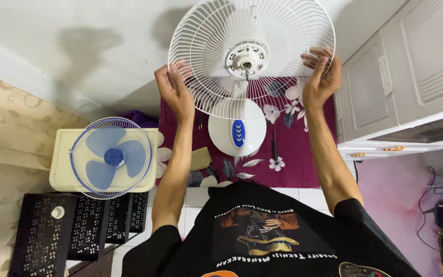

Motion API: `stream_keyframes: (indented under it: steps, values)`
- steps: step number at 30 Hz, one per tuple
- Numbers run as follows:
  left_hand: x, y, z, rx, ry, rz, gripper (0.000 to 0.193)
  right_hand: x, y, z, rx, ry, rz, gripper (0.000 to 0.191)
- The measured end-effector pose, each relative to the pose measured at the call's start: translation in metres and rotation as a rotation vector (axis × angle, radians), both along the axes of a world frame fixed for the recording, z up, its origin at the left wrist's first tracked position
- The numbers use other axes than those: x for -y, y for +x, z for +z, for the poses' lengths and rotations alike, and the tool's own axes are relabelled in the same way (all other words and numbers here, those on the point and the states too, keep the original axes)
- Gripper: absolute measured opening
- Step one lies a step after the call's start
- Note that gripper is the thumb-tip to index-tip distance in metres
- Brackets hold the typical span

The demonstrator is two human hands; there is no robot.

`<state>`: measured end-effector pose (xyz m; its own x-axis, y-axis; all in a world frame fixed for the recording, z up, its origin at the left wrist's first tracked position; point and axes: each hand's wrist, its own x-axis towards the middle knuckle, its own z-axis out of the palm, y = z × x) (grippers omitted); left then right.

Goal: The person disassembles a standing electric fan, unscrewing the front grille nut, removing the grille guard, and taking off the blue fan blades. They dip a sponge in a pink bowl of water and wipe the blades and other removed parts, with reassembly not shown in the clip.

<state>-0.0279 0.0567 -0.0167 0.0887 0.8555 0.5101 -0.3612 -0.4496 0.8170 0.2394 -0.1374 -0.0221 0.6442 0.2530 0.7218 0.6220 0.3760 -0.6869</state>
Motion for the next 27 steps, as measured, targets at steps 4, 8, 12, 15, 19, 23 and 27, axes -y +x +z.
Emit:
stream_keyframes:
  steps: [4, 8, 12, 15, 19, 23, 27]
  values:
    - [0.002, 0.0, -0.004, 0.001, -0.025, 0.044, 0.02, -0.002, 0.001, -0.001, 0.012, -0.025, -0.02, 0.021]
    - [0.002, -0.001, -0.008, -0.055, 0.029, 0.049, 0.019, 0.001, 0.0, 0.0, 0.029, -0.099, -0.08, 0.021]
    - [0.003, 0.001, -0.015, -0.073, 0.061, 0.075, 0.02, 0.008, 0.0, -0.003, 0.016, -0.106, -0.047, 0.021]
    - [0.004, -0.001, -0.019, -0.162, 0.064, 0.126, 0.022, 0.014, 0.001, -0.007, 0.022, -0.197, -0.125, 0.023]
    - [0.009, -0.007, -0.017, -0.226, 0.004, 0.078, 0.03, 0.019, -0.006, -0.013, -0.017, -0.225, -0.19, 0.025]
    - [0.013, -0.015, -0.014, -0.244, 0.04, 0.037, 0.032, 0.024, -0.023, -0.02, -0.076, -0.147, -0.087, 0.027]
    - [0.016, -0.023, -0.024, -0.228, 0.002, -0.045, 0.028, 0.03, -0.039, -0.027, -0.266, -0.19, -0.047, 0.028]
